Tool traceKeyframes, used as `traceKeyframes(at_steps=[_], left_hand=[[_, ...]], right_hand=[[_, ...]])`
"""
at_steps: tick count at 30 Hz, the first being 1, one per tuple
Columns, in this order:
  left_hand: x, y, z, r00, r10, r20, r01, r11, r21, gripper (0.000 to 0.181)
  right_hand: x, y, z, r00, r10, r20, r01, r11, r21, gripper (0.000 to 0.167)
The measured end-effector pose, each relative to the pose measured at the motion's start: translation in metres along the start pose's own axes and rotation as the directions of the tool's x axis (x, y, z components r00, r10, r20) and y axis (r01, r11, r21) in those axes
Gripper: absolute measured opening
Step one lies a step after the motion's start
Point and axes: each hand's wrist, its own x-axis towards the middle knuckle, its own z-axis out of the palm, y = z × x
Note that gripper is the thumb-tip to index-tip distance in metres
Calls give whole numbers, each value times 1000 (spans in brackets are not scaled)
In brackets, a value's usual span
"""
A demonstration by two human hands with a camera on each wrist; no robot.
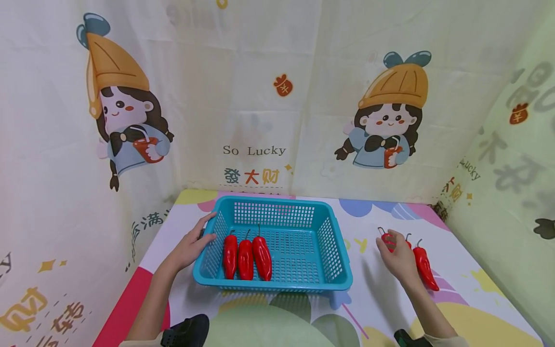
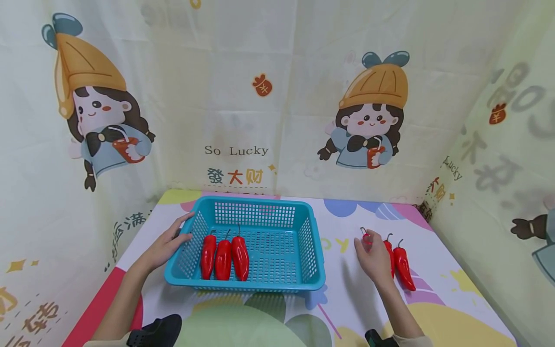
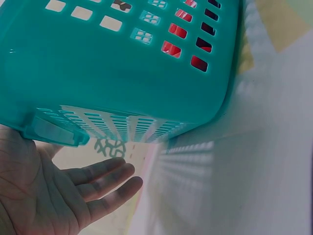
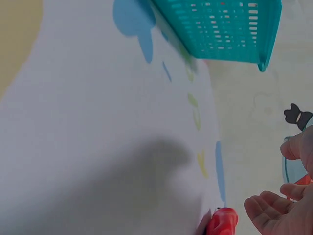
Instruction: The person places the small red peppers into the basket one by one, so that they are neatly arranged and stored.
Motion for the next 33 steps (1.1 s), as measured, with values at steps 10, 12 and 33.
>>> traceKeyframes(at_steps=[10, 12, 33], left_hand=[[0, -1, -1, 1000, 16, -4, -16, 1000, -4, 68], [0, -1, -1, 1000, 21, -5, -21, 1000, -10, 69], [0, -1, 0, 1000, 5, -1, -5, 1000, 3, 70]], right_hand=[[10, 17, -2, 999, 19, -44, -22, 998, -62, 74], [11, 20, -2, 999, 16, -47, -19, 997, -71, 74], [24, 38, -2, 999, 33, -22, -35, 992, -124, 74]])
